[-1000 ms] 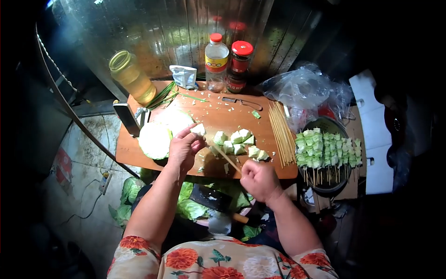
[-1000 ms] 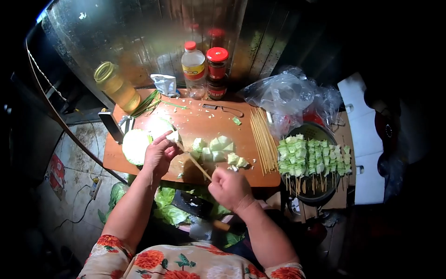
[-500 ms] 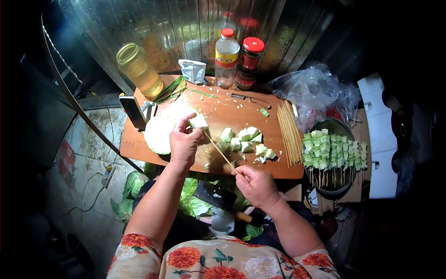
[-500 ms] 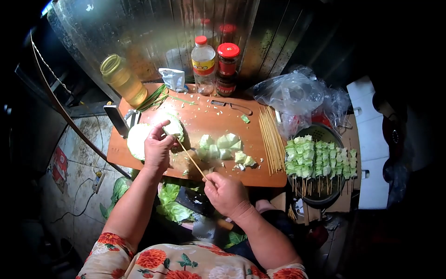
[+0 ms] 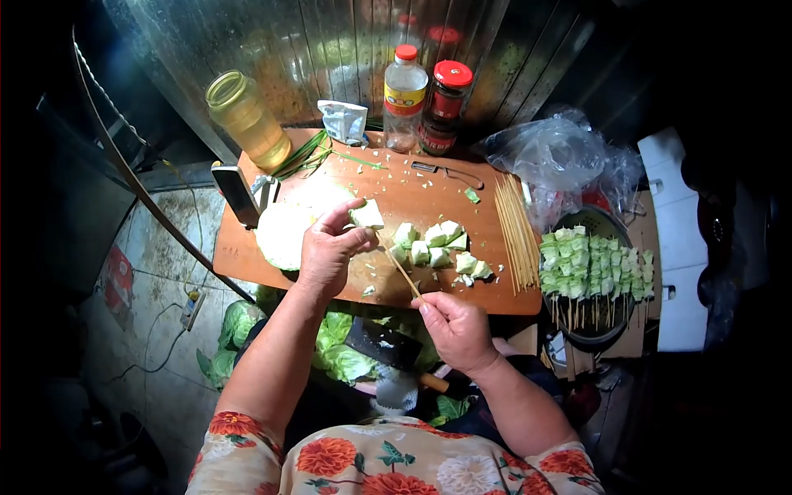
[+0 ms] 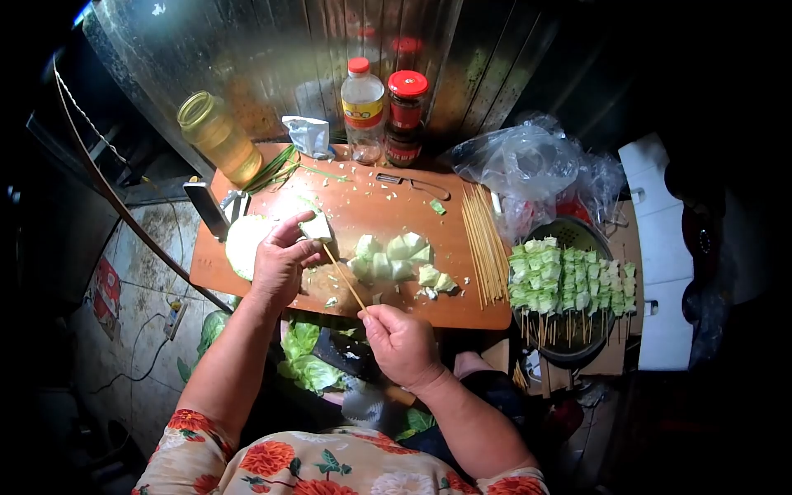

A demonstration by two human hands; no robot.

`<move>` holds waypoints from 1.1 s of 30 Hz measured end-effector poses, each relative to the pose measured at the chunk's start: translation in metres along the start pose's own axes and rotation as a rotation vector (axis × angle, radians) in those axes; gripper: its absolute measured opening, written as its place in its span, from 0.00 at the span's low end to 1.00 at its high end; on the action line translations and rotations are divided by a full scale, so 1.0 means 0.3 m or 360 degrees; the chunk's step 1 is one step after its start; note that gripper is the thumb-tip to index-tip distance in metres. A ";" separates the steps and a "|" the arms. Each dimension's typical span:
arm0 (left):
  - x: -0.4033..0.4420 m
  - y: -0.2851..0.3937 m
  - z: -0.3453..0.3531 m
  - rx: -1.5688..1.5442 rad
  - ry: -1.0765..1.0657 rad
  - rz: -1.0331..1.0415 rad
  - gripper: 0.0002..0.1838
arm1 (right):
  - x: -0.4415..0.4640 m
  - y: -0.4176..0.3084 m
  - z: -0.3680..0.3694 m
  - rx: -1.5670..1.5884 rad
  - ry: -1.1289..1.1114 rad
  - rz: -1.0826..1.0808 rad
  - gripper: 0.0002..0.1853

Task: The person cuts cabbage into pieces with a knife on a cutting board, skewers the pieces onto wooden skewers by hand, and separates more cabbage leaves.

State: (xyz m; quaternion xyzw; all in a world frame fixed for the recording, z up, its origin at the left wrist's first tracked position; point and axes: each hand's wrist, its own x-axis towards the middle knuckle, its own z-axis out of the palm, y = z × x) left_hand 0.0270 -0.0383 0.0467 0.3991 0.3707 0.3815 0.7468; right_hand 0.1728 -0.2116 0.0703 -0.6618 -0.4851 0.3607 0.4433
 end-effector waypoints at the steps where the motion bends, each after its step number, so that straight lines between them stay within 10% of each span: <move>1: -0.001 -0.002 0.001 -0.0008 -0.0016 -0.0009 0.25 | 0.000 0.001 0.003 -0.0008 0.0016 -0.0027 0.09; 33: -0.015 -0.079 0.105 -0.0082 -0.0313 0.0077 0.19 | 0.113 0.019 -0.013 0.0697 0.0056 0.0513 0.12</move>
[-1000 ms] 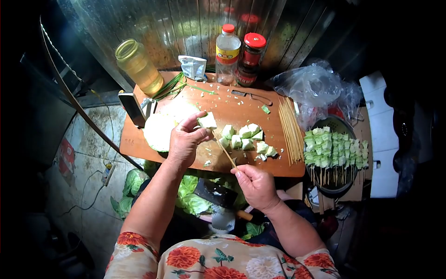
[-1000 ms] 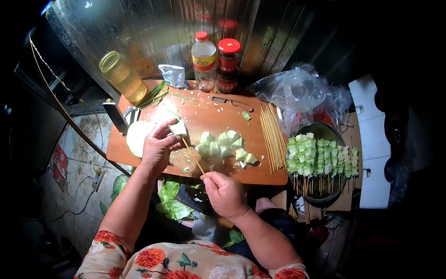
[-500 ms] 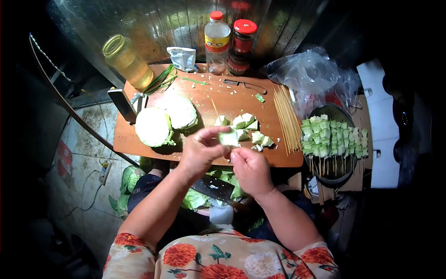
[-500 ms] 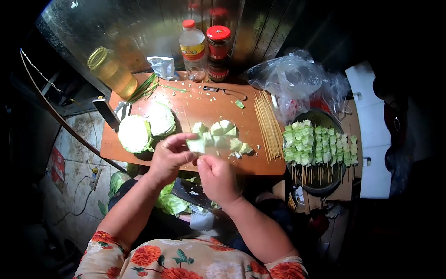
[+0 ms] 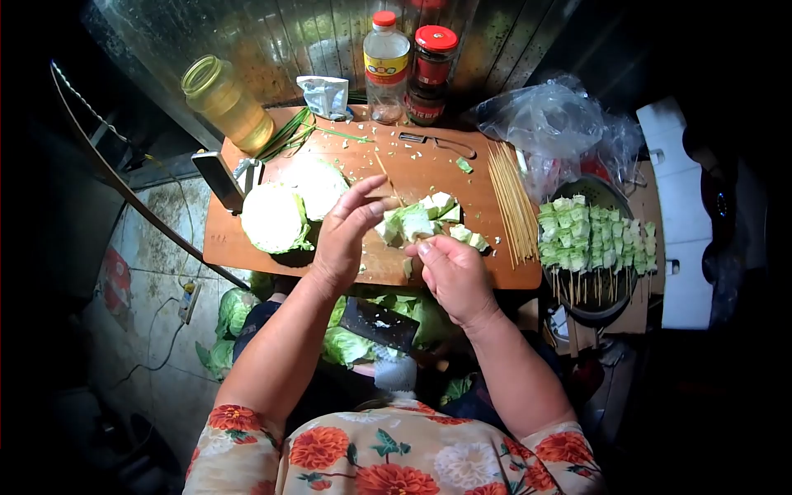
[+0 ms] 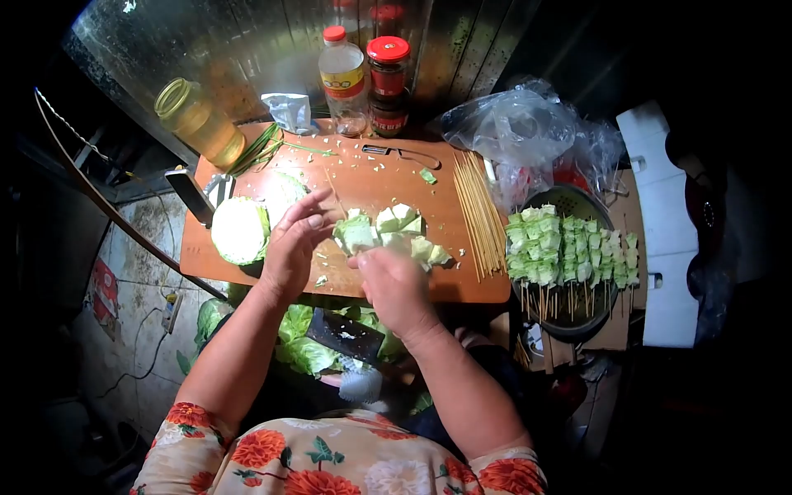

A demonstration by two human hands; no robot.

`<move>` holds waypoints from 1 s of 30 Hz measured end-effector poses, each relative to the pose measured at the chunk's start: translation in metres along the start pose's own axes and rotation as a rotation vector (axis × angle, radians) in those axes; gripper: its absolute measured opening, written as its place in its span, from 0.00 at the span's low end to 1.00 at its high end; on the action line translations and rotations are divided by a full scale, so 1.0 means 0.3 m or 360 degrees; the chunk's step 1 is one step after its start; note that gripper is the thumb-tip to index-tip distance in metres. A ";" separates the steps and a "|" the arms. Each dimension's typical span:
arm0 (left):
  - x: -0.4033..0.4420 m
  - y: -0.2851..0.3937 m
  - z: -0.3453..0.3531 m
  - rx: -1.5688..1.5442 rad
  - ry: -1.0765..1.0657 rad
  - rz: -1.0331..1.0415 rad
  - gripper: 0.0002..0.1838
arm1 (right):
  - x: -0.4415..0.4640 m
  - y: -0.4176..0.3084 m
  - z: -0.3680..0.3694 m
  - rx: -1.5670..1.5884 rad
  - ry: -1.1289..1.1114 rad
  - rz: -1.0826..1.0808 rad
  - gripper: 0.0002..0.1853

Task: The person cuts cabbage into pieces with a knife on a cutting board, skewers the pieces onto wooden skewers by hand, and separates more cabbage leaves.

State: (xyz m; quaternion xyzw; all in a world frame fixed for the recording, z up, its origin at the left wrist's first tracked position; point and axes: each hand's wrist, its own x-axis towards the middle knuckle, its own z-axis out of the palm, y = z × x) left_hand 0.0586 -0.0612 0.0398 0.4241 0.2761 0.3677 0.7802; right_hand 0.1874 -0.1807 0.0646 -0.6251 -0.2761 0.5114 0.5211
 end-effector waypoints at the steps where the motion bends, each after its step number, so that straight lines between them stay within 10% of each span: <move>1: 0.014 -0.006 -0.013 0.0141 0.0104 -0.0012 0.19 | -0.008 -0.003 -0.004 0.0011 0.0026 -0.0033 0.12; 15: 0.130 -0.182 -0.133 0.1638 -0.0158 -0.0786 0.22 | -0.070 -0.055 -0.089 -0.0003 0.0004 -0.0059 0.12; 30: 0.098 -0.256 -0.108 0.1886 0.0061 -0.0630 0.31 | -0.078 -0.046 -0.087 -0.0196 0.0001 -0.0155 0.10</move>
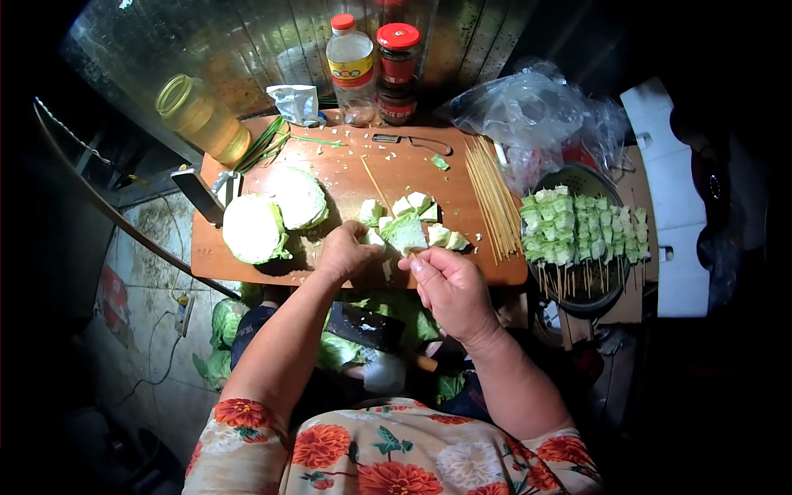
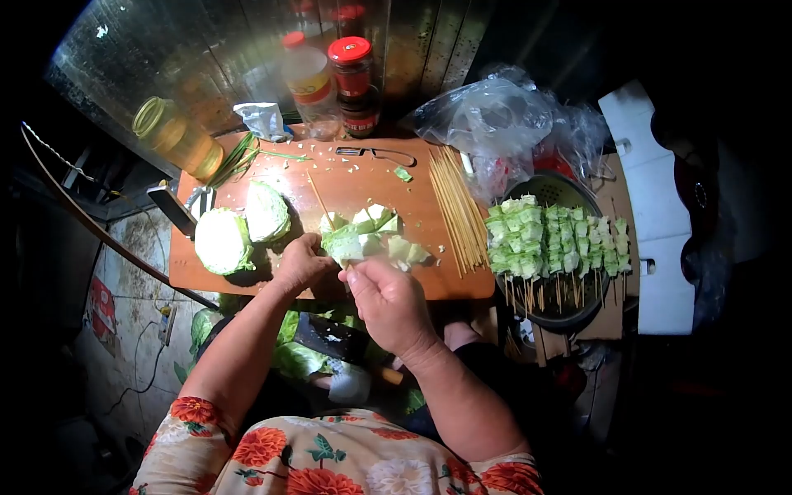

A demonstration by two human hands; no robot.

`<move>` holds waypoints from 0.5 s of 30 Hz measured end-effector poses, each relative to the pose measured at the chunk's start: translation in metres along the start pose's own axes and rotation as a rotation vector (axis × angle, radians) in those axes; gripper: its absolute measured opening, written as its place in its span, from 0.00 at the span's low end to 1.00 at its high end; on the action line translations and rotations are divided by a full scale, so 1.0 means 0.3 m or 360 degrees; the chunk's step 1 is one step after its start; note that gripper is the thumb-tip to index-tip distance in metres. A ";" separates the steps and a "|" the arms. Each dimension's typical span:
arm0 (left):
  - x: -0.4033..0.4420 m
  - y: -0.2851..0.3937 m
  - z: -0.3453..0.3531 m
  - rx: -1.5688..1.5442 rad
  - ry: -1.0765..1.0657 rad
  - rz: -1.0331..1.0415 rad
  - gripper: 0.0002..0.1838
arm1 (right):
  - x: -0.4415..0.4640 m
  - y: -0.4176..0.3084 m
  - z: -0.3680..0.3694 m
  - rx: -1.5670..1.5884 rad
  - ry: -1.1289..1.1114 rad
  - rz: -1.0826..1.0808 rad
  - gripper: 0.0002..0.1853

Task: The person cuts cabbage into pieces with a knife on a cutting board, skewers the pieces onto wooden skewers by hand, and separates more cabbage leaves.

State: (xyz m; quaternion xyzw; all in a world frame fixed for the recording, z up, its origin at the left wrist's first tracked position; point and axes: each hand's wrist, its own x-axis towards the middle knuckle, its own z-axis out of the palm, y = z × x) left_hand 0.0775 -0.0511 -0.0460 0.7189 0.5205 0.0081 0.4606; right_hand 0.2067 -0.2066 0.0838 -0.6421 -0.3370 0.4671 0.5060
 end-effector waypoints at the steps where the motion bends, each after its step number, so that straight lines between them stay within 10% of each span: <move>1: -0.003 -0.004 0.000 -0.0076 -0.0018 -0.0018 0.32 | -0.001 0.000 0.001 -0.0033 0.0004 -0.0005 0.10; 5: -0.022 0.001 -0.014 -0.0293 0.0096 0.0043 0.26 | 0.000 0.007 0.008 -0.0108 -0.0005 0.0002 0.10; 8: -0.031 0.020 -0.084 -0.1631 -0.0132 -0.0035 0.16 | 0.000 0.023 0.022 -0.0115 -0.0043 -0.0043 0.11; 15: -0.058 0.012 -0.219 -0.2232 0.0000 0.0199 0.25 | -0.013 0.017 0.045 -0.0370 -0.0196 0.0016 0.10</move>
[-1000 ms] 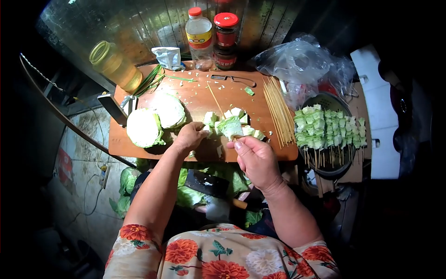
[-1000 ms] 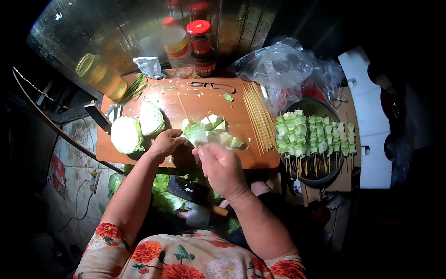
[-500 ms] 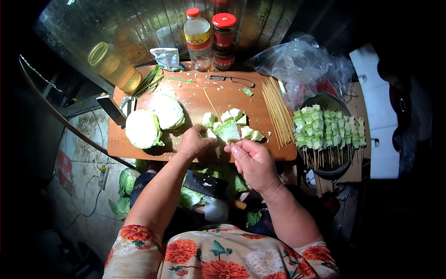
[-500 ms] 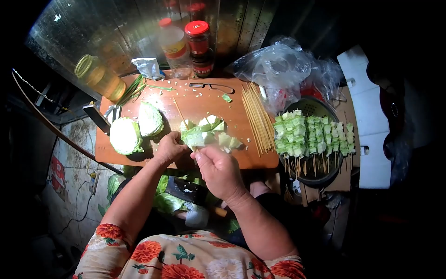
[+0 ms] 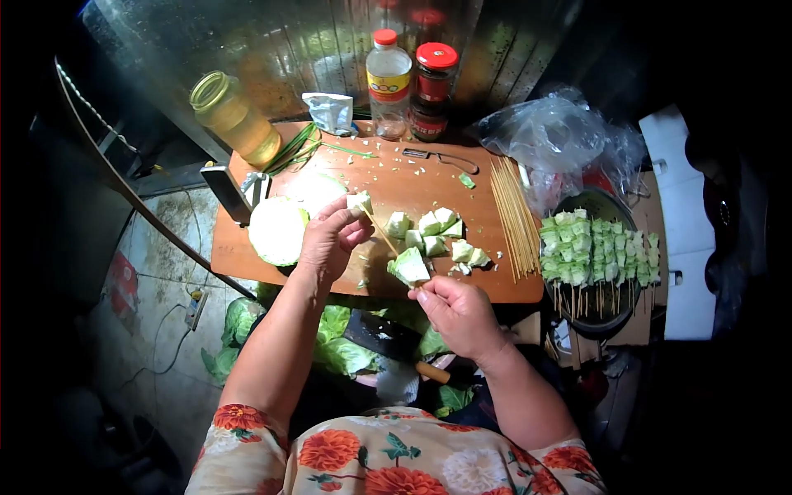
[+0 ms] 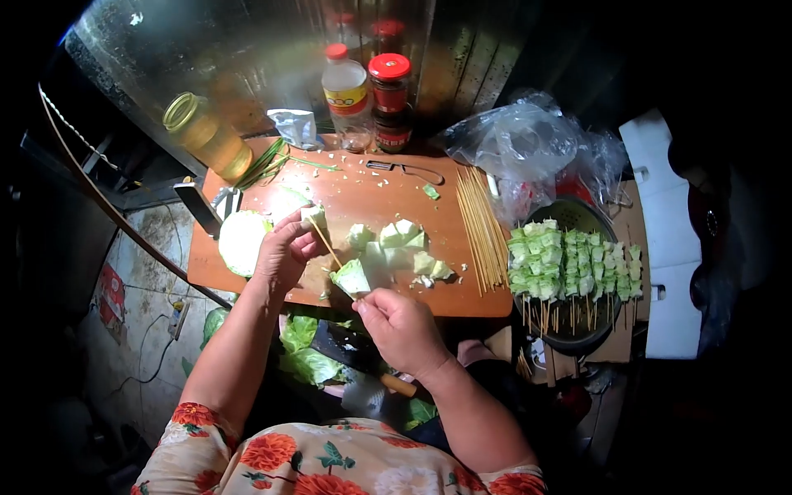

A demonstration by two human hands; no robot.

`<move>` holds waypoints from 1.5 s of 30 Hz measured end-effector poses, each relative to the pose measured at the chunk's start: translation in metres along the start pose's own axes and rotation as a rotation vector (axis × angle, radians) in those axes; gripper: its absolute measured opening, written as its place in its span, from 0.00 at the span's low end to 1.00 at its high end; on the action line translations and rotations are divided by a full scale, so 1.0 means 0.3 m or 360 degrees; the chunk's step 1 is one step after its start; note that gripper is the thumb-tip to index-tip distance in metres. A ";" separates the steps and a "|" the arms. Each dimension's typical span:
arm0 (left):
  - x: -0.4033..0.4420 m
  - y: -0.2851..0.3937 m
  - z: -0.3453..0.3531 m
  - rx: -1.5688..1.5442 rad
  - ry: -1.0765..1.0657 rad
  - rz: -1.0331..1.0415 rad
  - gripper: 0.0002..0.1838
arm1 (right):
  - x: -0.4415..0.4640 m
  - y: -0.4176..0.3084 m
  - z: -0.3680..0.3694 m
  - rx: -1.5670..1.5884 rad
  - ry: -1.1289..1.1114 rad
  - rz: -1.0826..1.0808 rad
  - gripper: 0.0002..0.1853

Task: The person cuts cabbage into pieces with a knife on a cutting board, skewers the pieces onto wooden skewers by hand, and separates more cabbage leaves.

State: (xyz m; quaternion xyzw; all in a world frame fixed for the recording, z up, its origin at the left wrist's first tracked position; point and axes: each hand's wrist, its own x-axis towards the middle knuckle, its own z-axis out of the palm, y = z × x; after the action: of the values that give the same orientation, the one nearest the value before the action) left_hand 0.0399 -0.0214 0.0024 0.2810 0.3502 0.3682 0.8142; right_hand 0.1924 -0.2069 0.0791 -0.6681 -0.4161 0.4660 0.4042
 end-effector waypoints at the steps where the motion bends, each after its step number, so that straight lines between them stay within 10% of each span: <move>1: 0.000 0.009 -0.009 -0.0037 0.0005 -0.0012 0.25 | 0.000 -0.003 0.004 0.0020 -0.0014 0.0011 0.10; 45: -0.044 0.041 0.039 -0.0151 0.0397 0.0207 0.19 | -0.009 0.016 0.055 -0.0072 -0.0033 -0.0116 0.10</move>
State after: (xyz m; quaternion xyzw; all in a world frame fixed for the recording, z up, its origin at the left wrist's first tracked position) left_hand 0.0376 -0.0272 0.0231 0.2162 0.4119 0.4686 0.7510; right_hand 0.1768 -0.2083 0.0713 -0.6565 -0.4549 0.4483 0.4013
